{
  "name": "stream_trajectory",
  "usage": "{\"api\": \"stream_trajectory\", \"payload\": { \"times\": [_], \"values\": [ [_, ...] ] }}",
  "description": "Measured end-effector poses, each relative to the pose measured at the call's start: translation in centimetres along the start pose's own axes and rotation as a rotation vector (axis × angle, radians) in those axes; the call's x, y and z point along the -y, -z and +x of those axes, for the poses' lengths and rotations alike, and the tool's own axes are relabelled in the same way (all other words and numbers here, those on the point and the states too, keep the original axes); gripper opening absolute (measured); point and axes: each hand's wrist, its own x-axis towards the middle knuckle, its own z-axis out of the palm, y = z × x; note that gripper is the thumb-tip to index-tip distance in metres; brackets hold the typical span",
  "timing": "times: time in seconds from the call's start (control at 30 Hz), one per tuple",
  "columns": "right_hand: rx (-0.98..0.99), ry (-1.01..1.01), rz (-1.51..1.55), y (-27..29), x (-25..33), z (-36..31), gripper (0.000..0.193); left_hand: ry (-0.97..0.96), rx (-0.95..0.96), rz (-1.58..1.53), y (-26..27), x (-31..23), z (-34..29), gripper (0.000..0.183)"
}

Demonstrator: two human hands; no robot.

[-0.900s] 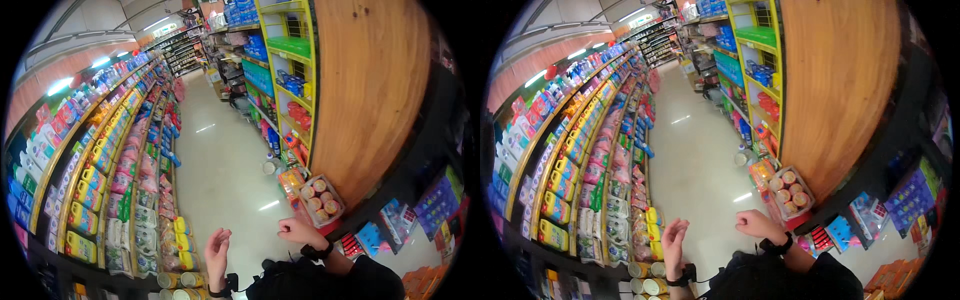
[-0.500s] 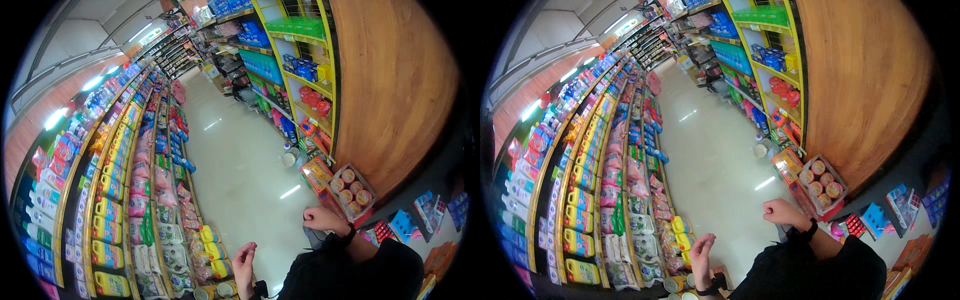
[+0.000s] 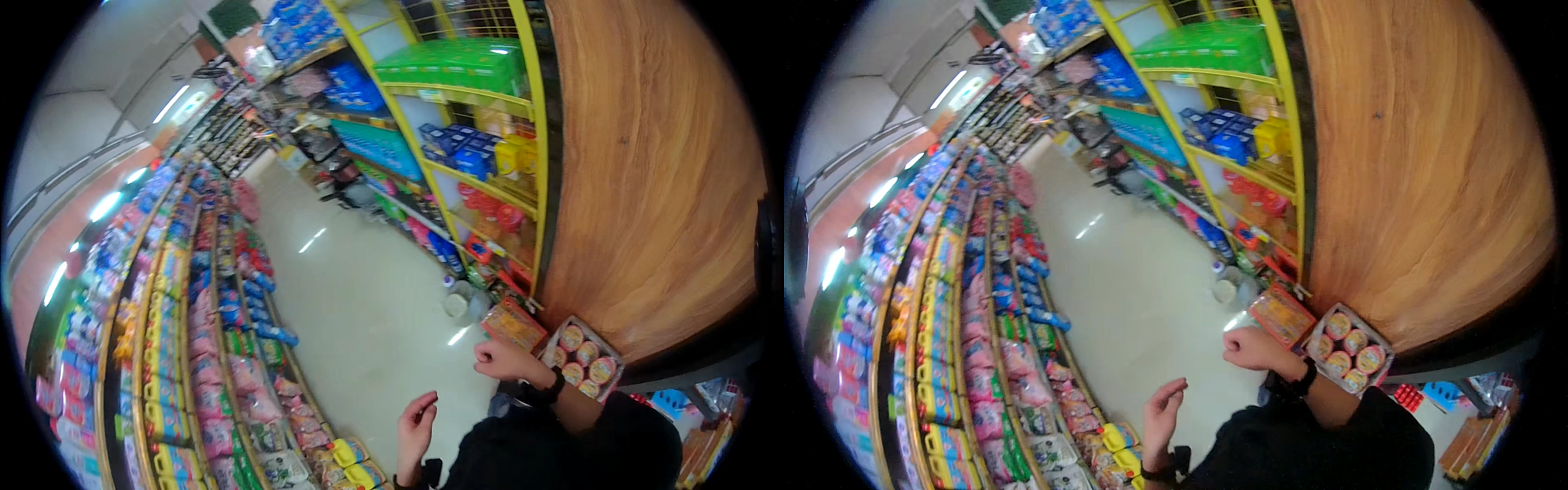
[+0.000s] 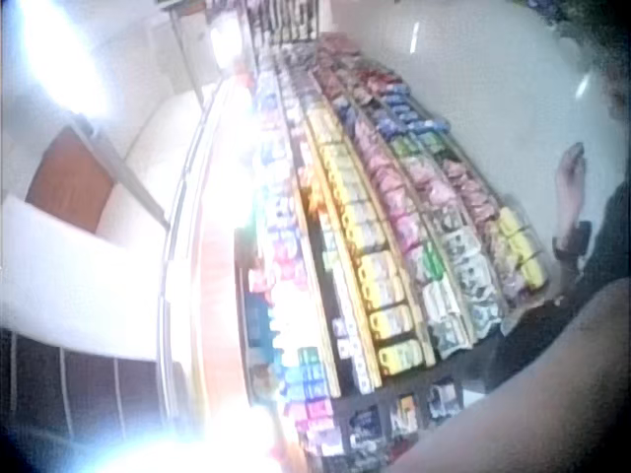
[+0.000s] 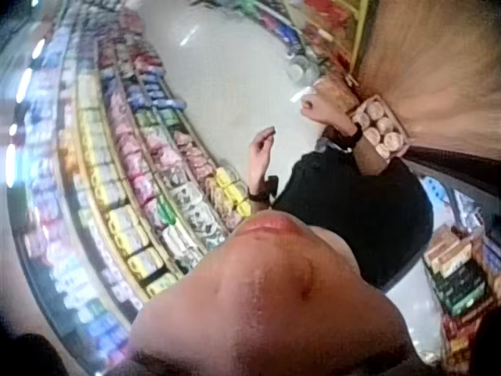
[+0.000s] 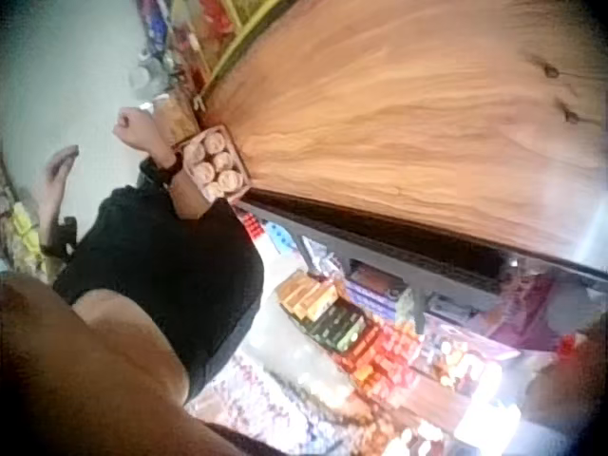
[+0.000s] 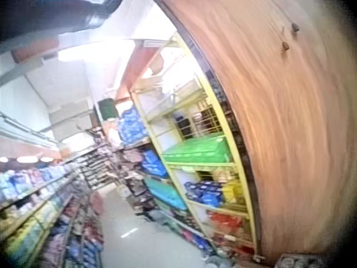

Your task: The person picks up a yellow box from a shelf and places it on a stack of red cartons, then picks it up again and carries it through the store aisles before returning the box to the original shelf.

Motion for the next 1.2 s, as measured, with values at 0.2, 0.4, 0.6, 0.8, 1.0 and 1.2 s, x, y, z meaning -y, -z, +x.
{"api": "stream_trajectory", "payload": {
  "times": [0.2, 0.4, 0.6, 0.8, 1.0, 1.2],
  "values": [
    [-0.347, -0.089, 0.014, 8.3, -1.9, 4.0, 0.027, -0.132, 0.343, 0.054, -5.5, -4.8, 14.8, 0.030],
    [-0.544, -0.194, 0.221, 10.9, -2.0, 4.0, 0.035, -0.006, 0.707, -0.124, -10.5, -7.8, 26.1, 0.036],
    [-0.734, -0.220, 0.384, 12.6, -0.9, 7.4, 0.029, -0.174, 0.939, -0.059, -16.1, -10.4, 38.3, 0.049],
    [-0.895, -0.197, 0.564, 16.5, -1.4, 16.3, 0.026, -0.186, 1.092, -0.251, -22.4, -15.7, 48.6, 0.059],
    [-1.203, -0.237, 0.603, 22.5, -3.2, 24.4, 0.069, 0.100, 1.081, -0.412, -27.4, -19.8, 52.7, 0.085],
    [-1.291, -0.299, 0.906, 25.6, -3.9, 28.3, 0.073, 0.106, 1.090, -0.370, -30.0, -18.3, 56.3, 0.087]
  ]
}}
